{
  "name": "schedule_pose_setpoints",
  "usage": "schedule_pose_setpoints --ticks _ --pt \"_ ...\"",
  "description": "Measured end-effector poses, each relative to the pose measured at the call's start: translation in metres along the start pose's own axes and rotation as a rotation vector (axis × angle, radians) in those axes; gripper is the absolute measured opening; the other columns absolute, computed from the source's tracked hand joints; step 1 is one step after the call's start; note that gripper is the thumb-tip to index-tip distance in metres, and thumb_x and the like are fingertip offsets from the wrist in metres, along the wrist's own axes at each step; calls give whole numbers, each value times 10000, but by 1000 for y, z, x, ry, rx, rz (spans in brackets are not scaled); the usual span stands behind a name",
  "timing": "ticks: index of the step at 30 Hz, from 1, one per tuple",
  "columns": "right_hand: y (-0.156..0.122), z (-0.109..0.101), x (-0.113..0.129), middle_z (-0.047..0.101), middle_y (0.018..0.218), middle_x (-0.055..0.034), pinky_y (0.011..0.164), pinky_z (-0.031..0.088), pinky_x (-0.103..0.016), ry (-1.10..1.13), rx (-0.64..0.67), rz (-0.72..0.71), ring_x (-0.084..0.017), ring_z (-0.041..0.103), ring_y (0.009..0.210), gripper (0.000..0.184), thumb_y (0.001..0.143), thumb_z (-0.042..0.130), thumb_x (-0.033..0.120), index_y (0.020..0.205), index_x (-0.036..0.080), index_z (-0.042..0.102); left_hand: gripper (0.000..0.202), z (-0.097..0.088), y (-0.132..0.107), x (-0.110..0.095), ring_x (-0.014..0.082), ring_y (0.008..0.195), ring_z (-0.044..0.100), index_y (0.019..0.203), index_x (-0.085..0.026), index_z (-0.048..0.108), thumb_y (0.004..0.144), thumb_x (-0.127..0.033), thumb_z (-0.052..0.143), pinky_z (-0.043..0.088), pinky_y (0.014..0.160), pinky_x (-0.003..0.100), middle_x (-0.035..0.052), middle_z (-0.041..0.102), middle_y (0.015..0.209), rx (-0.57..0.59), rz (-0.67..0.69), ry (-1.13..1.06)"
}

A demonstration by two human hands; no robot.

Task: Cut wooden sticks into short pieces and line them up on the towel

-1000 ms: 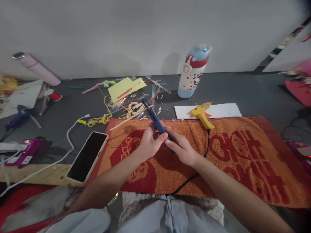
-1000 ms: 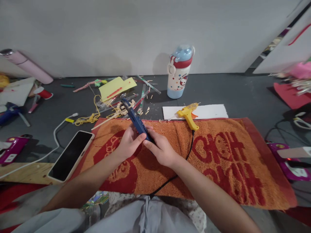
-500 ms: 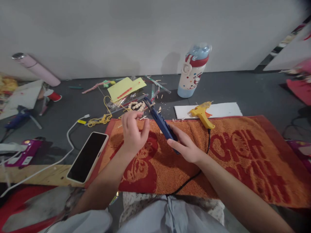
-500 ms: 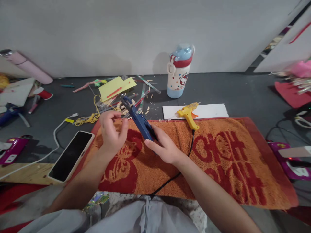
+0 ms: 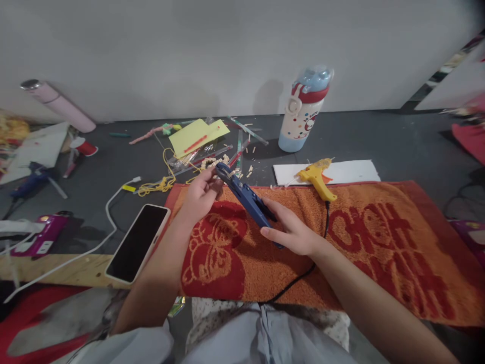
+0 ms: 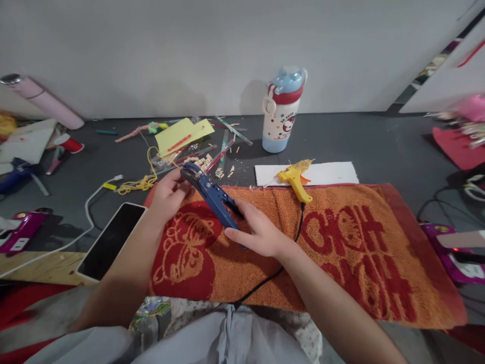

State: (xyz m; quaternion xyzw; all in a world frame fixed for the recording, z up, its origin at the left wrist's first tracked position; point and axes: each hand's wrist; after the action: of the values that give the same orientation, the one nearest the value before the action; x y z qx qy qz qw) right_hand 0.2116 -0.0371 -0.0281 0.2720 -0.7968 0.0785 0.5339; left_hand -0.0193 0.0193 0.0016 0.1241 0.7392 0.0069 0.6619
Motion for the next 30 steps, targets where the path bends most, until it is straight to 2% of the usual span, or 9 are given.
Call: schedule_pose_setpoints --ticks 5,8,10,12,16,21,30 --pt "1 -1 2 602 1271 -165 961 469 -467 3 25 -10 -328 579 1154 631 856 522 560 1330 149 461 415 -4 3 2 69 462 342 865 -208 629 646 -535 763 268 424 222 -32 468 586 1 -19 -76" --pt "0 1 0 596 1267 -184 957 466 -480 -12 -15 16 -338 579 1149 659 844 536 565 1331 128 453 437 -3 4 4 93 516 434 881 -193 633 657 -551 744 332 467 227 -13 528 622 -32 -17 -22" --pt "0 3 -1 581 1285 -188 967 456 -489 -27 -62 39 -338 567 1164 668 839 549 556 1344 134 433 394 0 2 5 117 602 520 870 -178 631 701 -525 714 400 540 234 9 587 688 -105 24 84" --pt "0 4 -2 568 1301 -186 979 446 -493 -42 -92 45 -336 555 1178 659 841 556 536 1356 148 416 280 3 0 3 121 632 547 797 -170 618 757 -441 676 419 587 237 10 605 695 -194 86 243" --pt "1 7 2 548 1322 -196 994 432 -498 -82 -105 13 -340 542 1190 655 849 552 506 1370 142 391 177 9 -6 -4 97 531 468 664 -175 563 808 -275 585 355 535 231 -24 532 575 -274 192 513" --pt "1 4 3 534 1341 -193 1014 413 -502 -106 -98 -27 -344 523 1210 674 848 547 520 1388 155 374 157 7 -9 -10 110 535 468 664 -184 568 812 -232 551 354 537 240 -20 532 562 -250 198 563" --pt "0 -5 -5 560 1336 -129 1020 428 -465 143 30 17 -320 523 1229 637 846 547 554 1357 188 447 209 0 -8 -16 104 508 465 650 -181 567 834 -272 533 355 521 234 -15 523 534 -139 185 507"
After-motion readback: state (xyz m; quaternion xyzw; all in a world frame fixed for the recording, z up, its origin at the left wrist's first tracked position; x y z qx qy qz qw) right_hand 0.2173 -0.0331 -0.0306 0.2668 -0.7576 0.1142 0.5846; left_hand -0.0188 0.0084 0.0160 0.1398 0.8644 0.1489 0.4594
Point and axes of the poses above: each hand's wrist, its own y-axis towards the middle knuckle, its own z-axis out of the palm, x = y × z
